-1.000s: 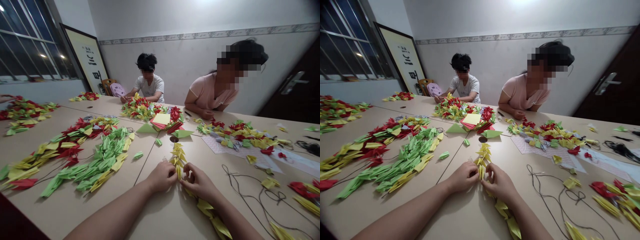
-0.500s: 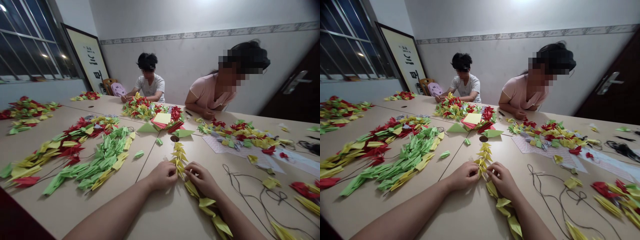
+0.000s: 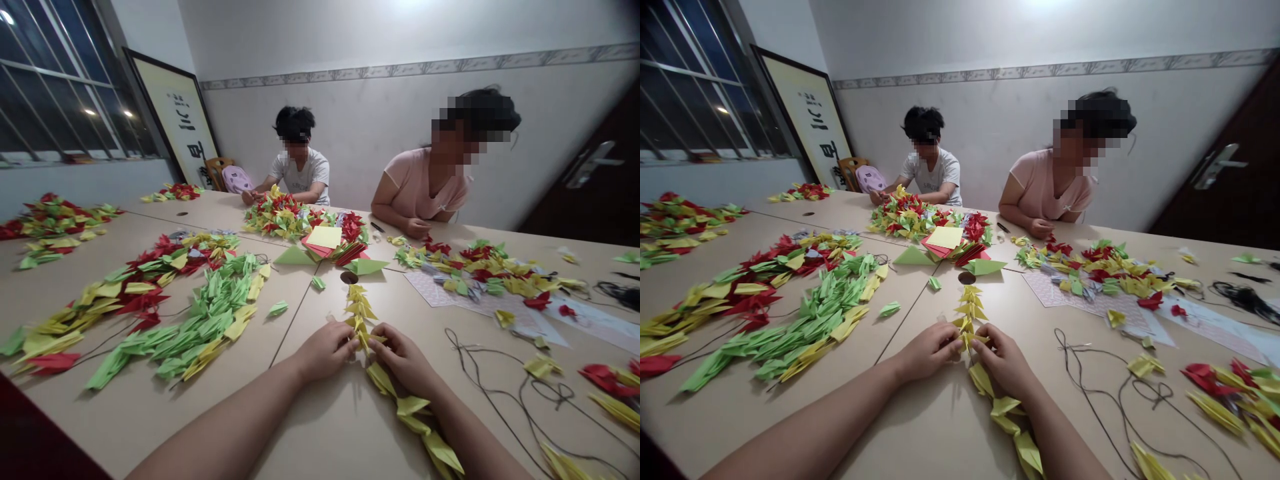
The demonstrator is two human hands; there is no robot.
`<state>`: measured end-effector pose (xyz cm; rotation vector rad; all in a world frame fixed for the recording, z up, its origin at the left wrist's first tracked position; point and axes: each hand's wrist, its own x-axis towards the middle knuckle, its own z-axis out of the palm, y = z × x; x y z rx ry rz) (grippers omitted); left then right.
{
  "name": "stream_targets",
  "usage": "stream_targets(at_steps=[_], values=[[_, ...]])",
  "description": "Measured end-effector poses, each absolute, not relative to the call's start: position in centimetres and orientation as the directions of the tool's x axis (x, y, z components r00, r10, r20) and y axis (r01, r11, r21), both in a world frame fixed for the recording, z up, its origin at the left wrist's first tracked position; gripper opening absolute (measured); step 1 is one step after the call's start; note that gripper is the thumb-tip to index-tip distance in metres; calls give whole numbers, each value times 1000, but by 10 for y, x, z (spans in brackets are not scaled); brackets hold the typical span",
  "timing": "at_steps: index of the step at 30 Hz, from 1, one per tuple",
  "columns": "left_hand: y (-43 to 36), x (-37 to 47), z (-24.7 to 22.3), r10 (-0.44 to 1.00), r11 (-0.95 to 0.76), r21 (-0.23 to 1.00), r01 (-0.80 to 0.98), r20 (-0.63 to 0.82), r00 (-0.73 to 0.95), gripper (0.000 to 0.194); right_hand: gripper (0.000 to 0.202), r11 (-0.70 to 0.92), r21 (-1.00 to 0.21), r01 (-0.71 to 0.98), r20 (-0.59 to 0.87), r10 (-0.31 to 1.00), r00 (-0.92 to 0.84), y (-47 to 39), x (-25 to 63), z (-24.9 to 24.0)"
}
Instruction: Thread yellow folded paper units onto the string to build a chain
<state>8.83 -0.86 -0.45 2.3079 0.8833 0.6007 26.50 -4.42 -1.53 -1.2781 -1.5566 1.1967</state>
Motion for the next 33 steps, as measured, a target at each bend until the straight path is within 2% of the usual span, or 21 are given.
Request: stream_targets(at_steps=[7,18,24,30,33], values=[[-9,90,-5,740,-541,741,397,196,643,25,33,-43,-993,113,-64,980,-189,-45,264,-16],[-11,91,-5,751,-504,792,344,205,628,22,32,-92,-994,64,-105,963,-248,-48,261,-13],[-13,91,-5,715,-588,733,342,273,644,20,30,-84,-996,43,-93,957,-273,-49,260,-14],[-14,92,-4,677,-666,643,378,310,667,18,29,-5,-988,153,-46,964,-262,-47,261,-16],[-13,93,-4,665,-671,642,370,302,683,18,29,-1,-992,127,-34,966,-255,-45,262,-21]])
